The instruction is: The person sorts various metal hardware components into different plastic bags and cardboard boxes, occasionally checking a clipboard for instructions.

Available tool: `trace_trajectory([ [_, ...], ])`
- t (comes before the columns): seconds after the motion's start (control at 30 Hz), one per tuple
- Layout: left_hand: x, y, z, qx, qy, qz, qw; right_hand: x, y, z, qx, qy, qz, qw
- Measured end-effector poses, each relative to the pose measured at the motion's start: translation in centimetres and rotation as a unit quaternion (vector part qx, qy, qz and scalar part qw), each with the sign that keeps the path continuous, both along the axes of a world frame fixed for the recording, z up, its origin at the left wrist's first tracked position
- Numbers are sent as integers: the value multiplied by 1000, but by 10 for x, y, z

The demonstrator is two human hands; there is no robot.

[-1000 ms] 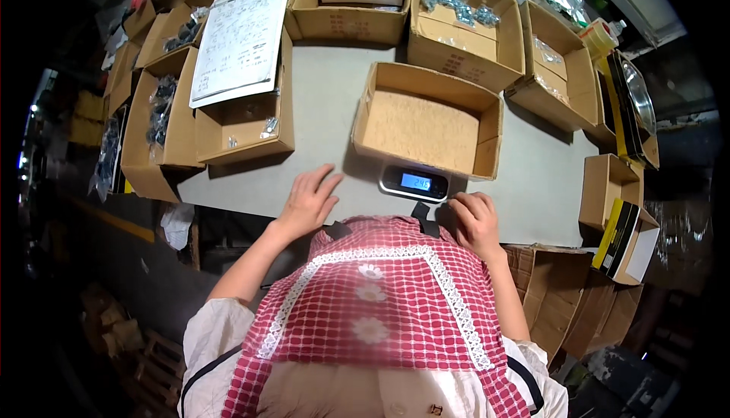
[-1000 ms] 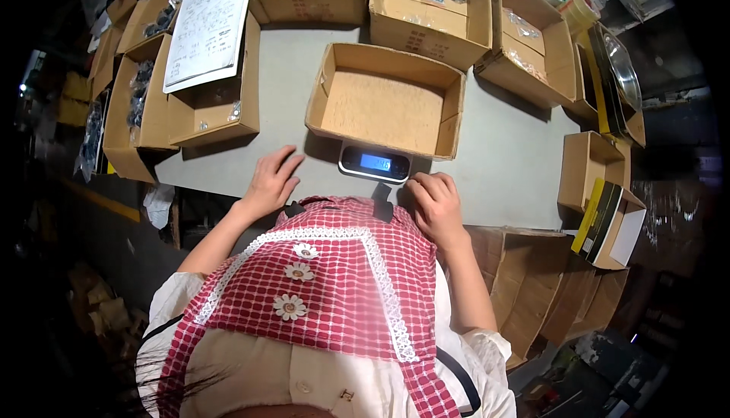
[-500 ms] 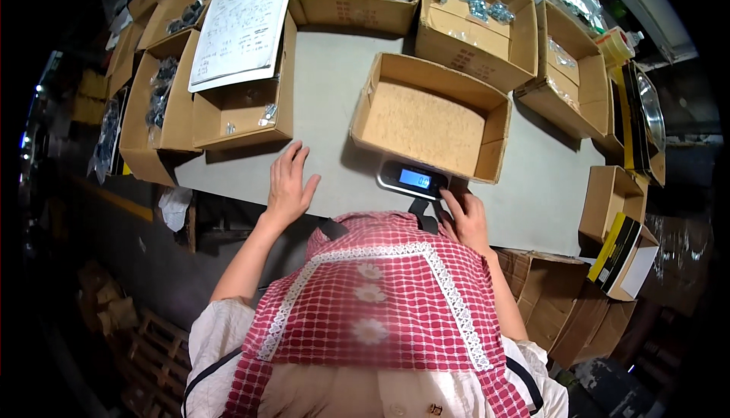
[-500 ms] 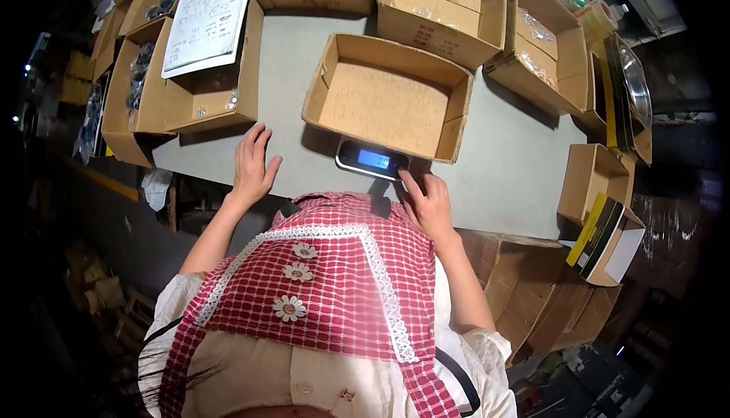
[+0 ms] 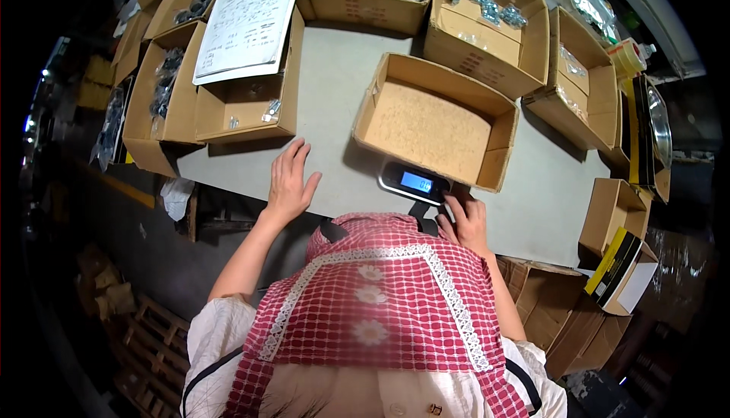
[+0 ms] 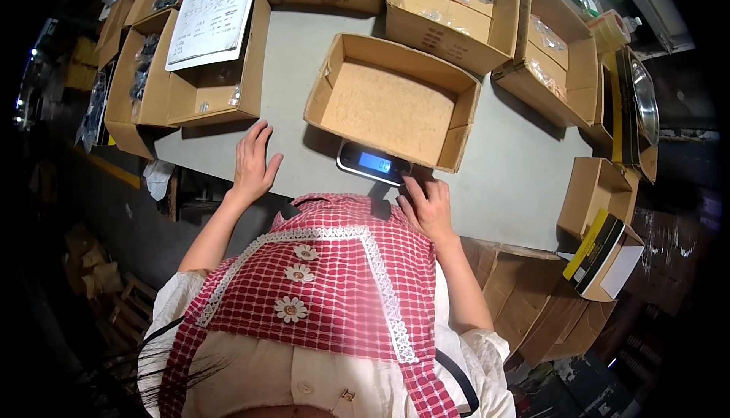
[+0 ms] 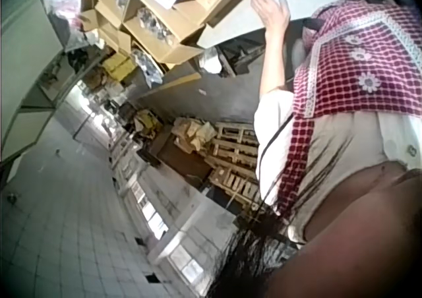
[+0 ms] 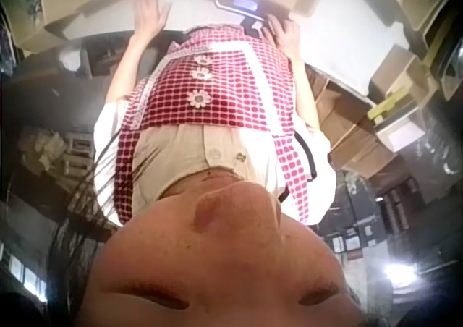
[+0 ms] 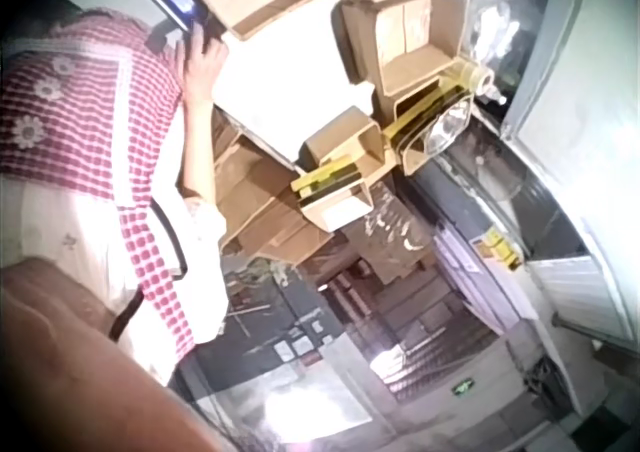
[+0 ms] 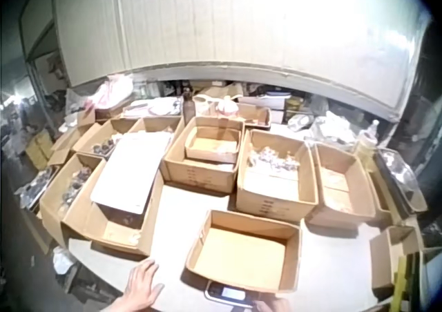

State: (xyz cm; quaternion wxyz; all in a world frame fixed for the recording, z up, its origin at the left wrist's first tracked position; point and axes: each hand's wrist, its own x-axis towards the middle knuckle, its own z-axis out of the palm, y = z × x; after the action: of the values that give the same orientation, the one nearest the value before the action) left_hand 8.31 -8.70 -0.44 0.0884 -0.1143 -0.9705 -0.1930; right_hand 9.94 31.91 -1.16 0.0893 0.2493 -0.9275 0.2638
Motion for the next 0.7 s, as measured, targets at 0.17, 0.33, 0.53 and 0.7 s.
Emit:
trace_trajectory([
  [0.17,-2,1,0,-4,1,0,1000,-1,1,-5,-38,-4,-16,999],
  [0.33,-7,2,4,2,5,-4,1000,-3,2,-4,-80,-36,-62,994],
  [0.53,-5,-11,2,56,-7,2,998,-11,11,-15,-95,-48,-195,975],
  [0.7,-6,-8,9,55,-5,17,998,-7,16,-26,-71,-47,-192,978],
])
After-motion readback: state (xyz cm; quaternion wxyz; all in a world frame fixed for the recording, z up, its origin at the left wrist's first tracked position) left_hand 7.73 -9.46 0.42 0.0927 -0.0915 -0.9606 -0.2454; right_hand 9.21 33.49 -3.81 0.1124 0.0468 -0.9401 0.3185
